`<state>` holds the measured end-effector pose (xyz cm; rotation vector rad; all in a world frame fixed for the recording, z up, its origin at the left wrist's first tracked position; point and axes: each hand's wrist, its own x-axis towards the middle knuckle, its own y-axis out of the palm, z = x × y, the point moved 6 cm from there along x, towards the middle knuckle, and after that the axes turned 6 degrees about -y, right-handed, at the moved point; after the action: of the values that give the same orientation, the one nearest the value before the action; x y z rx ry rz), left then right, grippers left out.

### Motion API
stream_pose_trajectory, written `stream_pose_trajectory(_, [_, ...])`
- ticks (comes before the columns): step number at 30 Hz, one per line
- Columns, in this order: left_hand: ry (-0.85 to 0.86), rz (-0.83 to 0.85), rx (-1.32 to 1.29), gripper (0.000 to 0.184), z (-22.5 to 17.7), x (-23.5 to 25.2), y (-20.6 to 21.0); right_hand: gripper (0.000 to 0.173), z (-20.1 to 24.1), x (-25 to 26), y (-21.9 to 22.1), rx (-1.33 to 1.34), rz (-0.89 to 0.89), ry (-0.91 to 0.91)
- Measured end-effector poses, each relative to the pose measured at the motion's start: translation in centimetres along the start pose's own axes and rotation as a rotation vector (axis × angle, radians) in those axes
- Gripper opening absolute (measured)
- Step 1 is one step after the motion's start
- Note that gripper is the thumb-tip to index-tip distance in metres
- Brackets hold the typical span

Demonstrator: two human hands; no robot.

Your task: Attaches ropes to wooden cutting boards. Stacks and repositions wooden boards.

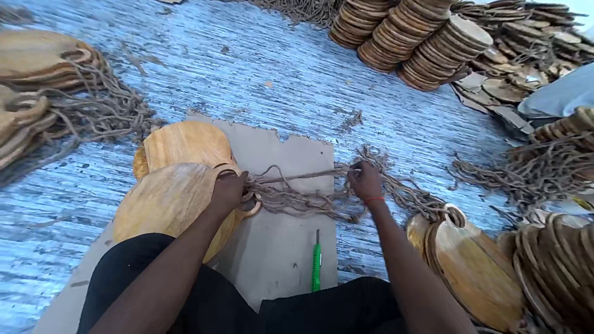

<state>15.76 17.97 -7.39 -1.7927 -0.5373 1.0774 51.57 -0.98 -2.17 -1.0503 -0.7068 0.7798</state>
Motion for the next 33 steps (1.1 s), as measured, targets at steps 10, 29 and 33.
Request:
stream_pose_trajectory(10, [0.001,-0.082,-0.064,0.056,1.3,-1.2,-0.9,0.033,6.5,-3.1,-10.7,0.516,0.155,-0.175])
stream_pose_trajectory(29, [0.003,-0.148,0.277,0.032,1.1,-2.2,0.2,0.042,-1.3,-14.6,-1.2,0.356,-0.309,0.09])
stream_pose_trajectory(33, [0.004,-0.085,0.27,0.043,0.6,-2.0,1.1,0.041,-1.7,-14.5,-0.3,0.395,-0.311,0.09])
